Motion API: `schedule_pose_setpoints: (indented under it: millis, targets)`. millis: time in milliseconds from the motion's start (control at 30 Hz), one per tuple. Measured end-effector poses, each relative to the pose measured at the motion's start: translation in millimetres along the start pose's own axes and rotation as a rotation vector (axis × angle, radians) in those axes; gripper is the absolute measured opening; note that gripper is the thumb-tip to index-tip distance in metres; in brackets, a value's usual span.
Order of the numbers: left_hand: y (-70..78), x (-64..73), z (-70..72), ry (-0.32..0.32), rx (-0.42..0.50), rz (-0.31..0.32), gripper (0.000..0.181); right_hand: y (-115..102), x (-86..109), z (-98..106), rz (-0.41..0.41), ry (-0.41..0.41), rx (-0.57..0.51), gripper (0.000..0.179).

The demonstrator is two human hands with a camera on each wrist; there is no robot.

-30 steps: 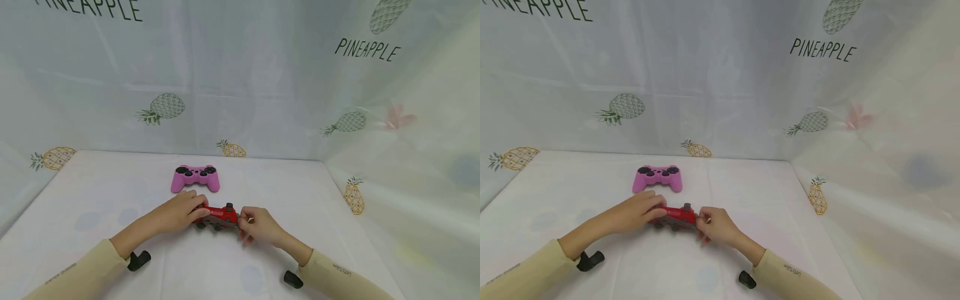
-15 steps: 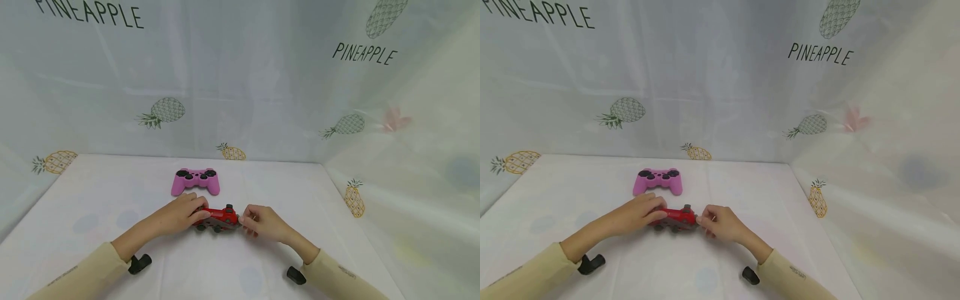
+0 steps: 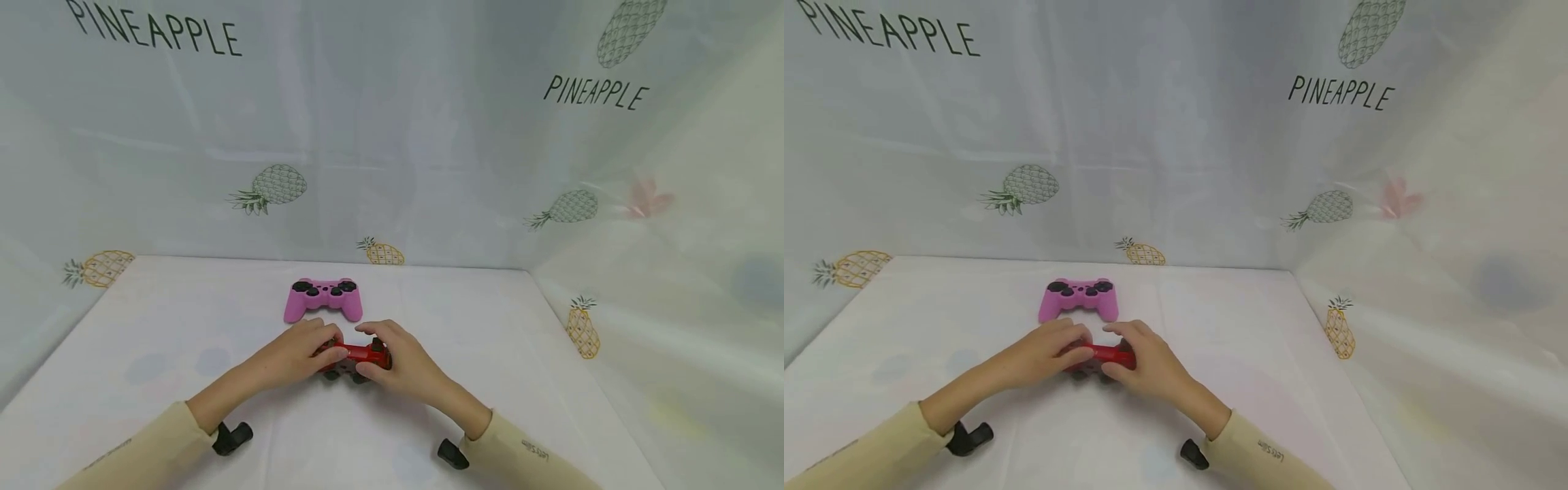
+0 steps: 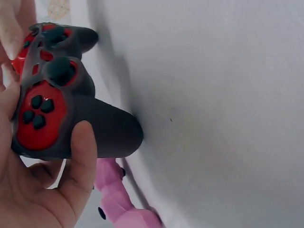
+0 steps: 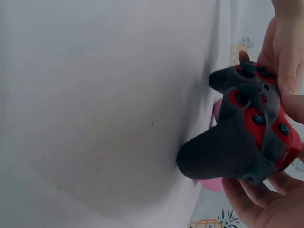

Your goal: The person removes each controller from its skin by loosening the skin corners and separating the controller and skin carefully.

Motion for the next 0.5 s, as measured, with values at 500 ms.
schedule_pose_setpoints:
  millis: [500]
  targets:
    - [-4.6, 8.0, 5.2, -0.063, 0.126, -0.081, 0.033, 3.4, 0.0, -20.8, -0.013, -0.052, -0.016, 0.034]
Point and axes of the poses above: each hand's wrist, its own x-axis away from the middle knuckle, its own z-axis out of the back of the hand, y = z × x, the point moved 10 cm from there along -x, towards the middle knuckle, and after that the axes turned 13 degrees about x, right-handed, at the moved point
